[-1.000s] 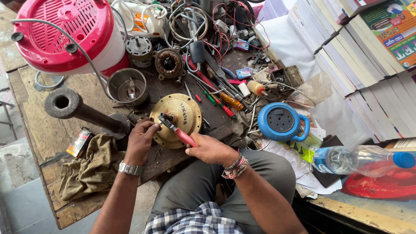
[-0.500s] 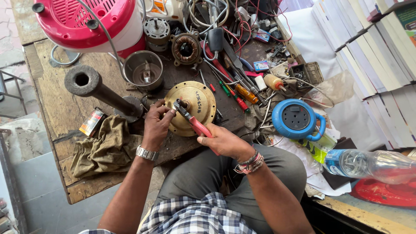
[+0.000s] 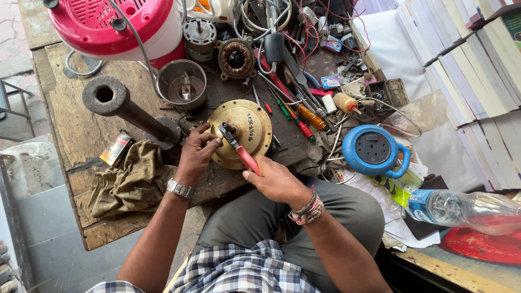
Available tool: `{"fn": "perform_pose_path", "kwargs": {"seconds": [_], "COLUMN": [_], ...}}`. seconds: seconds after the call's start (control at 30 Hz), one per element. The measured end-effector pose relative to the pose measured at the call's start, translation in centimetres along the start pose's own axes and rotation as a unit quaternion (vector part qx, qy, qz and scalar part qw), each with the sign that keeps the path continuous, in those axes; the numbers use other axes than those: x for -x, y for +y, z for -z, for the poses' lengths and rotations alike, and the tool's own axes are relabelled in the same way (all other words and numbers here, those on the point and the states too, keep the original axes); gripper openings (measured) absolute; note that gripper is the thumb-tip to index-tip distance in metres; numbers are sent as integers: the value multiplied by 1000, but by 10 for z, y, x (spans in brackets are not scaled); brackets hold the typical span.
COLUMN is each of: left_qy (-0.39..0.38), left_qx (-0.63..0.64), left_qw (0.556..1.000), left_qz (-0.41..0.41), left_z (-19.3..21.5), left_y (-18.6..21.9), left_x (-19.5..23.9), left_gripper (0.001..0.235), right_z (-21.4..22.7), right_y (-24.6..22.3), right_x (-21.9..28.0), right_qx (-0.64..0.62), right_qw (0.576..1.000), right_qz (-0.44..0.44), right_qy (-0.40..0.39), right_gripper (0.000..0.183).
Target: The person disassembles a small electrical motor by removing screws and detaching the housing. They use a screwdriver and pliers to separate the components and inspect the internal copper windings.
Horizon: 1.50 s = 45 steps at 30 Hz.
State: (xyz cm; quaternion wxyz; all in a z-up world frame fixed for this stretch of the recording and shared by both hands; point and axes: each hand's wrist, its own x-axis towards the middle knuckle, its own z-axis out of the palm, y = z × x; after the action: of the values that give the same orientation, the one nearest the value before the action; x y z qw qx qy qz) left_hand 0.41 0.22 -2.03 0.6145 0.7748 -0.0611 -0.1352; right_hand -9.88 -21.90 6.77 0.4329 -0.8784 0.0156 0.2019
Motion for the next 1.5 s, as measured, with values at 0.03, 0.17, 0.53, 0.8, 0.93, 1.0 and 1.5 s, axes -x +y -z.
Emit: {"fn": "perform_pose_path", "kwargs": {"seconds": [0.03,0.17,0.53,0.8,0.93,1.0,1.5], "left_qy": [-1,-2,-17,17,26,28,65], "left_qx": [16,87,175,132,86,70,-187], "left_qw": [1000,994,981,990,996,997,978], "left_qz": [15,63,88,40,16,4,-63], "left_z": [0,-1,6,-9,-13,-16,-47], "left_y": [1,1,-22,-9,4,10,43], "left_x": [0,-5,-20,-21,-18,-18,-12], "left_gripper": [17,20,17,15,16,17,24], "right_z": [-1,-2,-11,-12,-18,-21,-34], "right_y": [2,13,12,22,39,49,22], "right_x": [-1,-9,-12,-3,7,12,22], "right_qx": [-2,-114,-511,-558,-568,-567,-677], "right_qw": [1000,992,839,811,813,816,733], "right_qz": [5,-50,-46,-84,-54,-46,-24], "right_qy": [2,-36,-180,-150,-116,-100,-68], "right_gripper": [40,39,53,53,51,54,76]}}
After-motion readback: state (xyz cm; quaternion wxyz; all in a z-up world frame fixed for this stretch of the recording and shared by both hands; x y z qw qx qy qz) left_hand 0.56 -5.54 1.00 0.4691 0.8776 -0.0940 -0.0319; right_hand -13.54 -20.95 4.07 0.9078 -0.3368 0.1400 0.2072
